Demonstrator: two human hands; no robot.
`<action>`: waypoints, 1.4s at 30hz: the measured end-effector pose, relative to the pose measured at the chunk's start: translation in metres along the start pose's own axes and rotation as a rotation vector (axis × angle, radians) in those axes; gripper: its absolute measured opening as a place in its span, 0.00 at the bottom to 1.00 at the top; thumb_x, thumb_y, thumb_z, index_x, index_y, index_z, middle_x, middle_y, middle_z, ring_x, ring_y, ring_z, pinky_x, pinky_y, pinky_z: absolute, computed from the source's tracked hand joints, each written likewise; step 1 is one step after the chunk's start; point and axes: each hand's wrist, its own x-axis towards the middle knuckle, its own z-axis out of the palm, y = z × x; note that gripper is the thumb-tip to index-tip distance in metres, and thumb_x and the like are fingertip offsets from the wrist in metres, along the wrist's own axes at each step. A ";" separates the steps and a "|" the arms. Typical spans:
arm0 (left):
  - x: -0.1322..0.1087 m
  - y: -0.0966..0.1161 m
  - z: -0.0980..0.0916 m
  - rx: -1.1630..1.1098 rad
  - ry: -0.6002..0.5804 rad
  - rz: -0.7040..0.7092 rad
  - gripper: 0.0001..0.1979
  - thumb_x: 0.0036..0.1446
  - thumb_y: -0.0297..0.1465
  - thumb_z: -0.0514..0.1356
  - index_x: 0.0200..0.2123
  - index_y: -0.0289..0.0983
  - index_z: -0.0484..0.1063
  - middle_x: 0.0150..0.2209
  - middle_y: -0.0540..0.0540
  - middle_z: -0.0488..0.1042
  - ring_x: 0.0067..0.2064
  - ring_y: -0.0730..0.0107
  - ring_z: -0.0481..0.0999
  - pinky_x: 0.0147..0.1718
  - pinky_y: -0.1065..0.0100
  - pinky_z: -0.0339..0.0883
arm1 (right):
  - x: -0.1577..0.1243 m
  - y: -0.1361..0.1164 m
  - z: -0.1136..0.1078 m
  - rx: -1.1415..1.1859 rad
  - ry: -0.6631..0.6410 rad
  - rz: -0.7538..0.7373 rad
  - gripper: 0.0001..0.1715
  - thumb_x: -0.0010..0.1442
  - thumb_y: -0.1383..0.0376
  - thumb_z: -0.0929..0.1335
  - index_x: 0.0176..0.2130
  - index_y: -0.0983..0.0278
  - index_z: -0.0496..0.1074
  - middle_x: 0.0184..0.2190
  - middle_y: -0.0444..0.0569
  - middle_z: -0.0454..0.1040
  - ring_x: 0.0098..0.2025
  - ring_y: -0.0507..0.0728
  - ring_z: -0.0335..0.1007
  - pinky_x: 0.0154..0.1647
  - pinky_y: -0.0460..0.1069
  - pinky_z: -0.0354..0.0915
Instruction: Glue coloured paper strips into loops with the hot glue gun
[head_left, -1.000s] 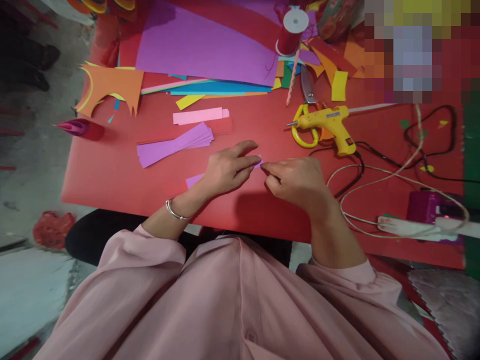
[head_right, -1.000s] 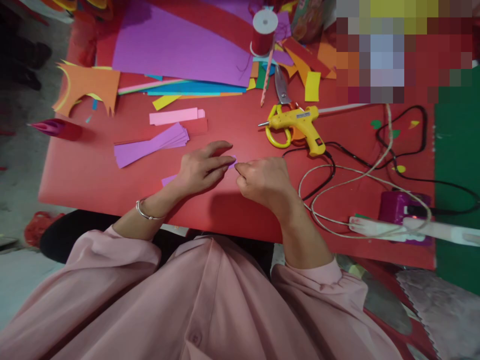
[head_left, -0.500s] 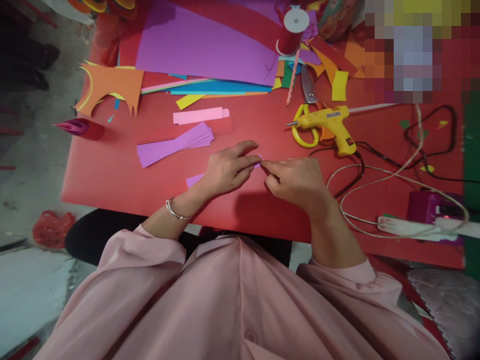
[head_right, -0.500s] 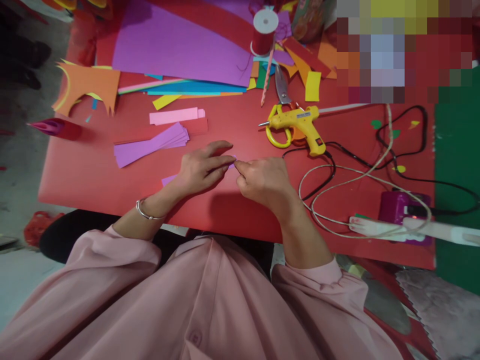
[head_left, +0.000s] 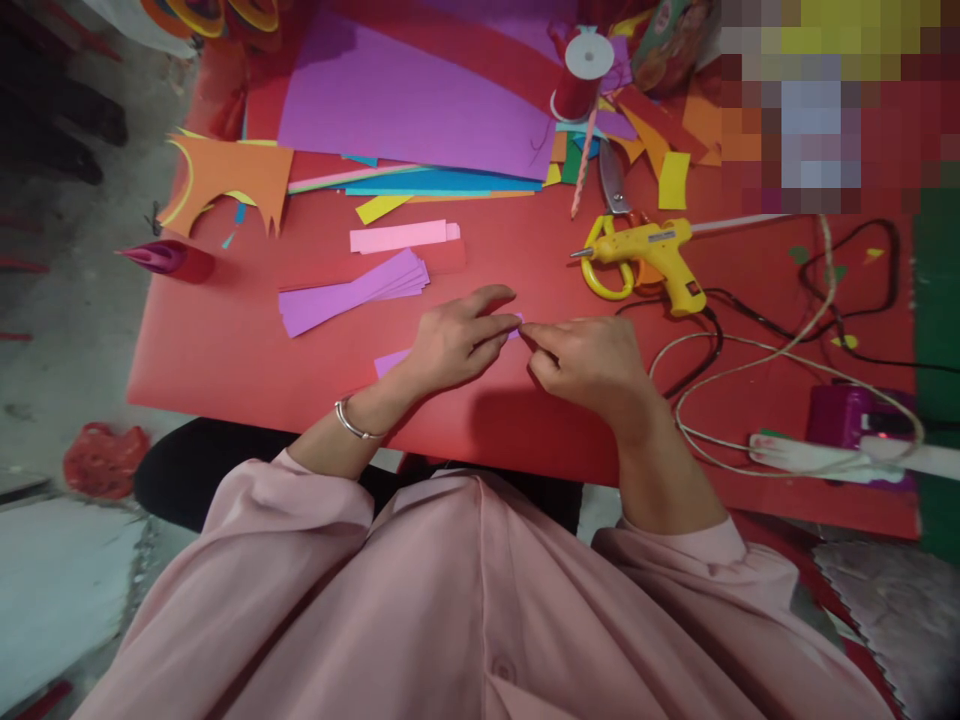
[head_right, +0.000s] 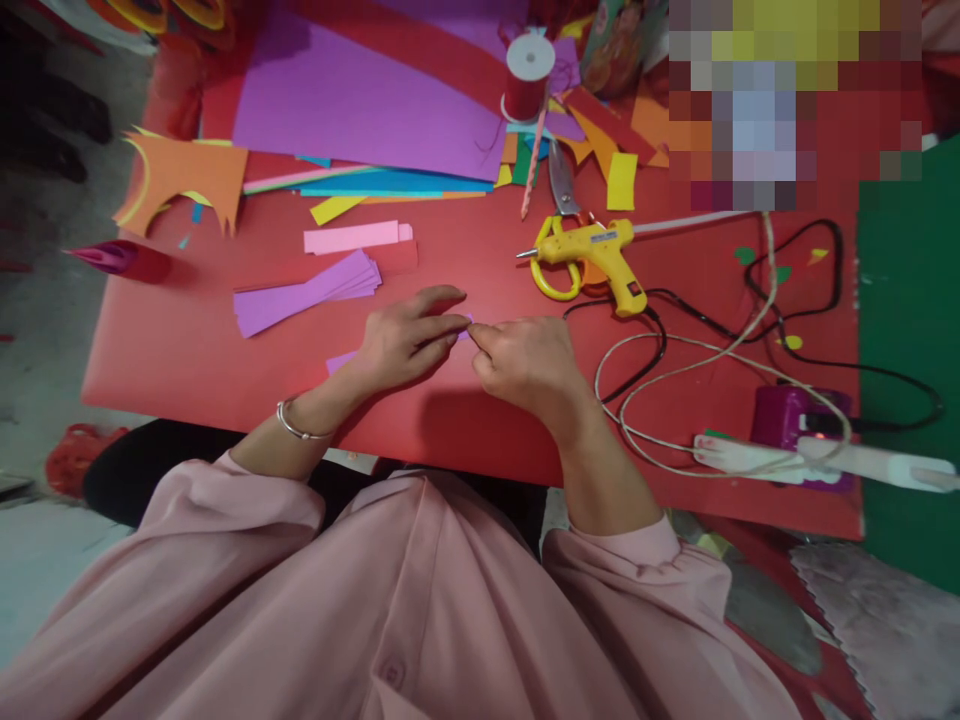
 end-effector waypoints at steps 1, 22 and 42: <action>0.000 0.001 0.000 -0.040 0.023 0.006 0.15 0.73 0.34 0.57 0.53 0.43 0.83 0.63 0.41 0.79 0.57 0.59 0.84 0.51 0.60 0.80 | 0.000 0.001 0.001 0.020 0.038 -0.015 0.20 0.65 0.64 0.64 0.45 0.59 0.86 0.35 0.49 0.87 0.33 0.58 0.77 0.32 0.54 0.50; 0.011 -0.068 -0.108 0.332 0.086 -0.629 0.15 0.66 0.33 0.65 0.55 0.43 0.81 0.62 0.40 0.76 0.57 0.54 0.79 0.52 0.57 0.76 | 0.064 -0.022 -0.020 0.099 0.130 0.027 0.20 0.73 0.59 0.65 0.50 0.60 0.86 0.44 0.56 0.83 0.49 0.65 0.77 0.45 0.57 0.66; 0.026 -0.084 -0.081 0.225 0.094 -0.663 0.18 0.68 0.37 0.66 0.59 0.46 0.79 0.67 0.40 0.74 0.60 0.48 0.79 0.52 0.51 0.78 | 0.216 -0.050 -0.008 0.149 -0.197 0.263 0.17 0.57 0.54 0.81 0.44 0.58 0.84 0.47 0.50 0.86 0.49 0.62 0.79 0.45 0.53 0.68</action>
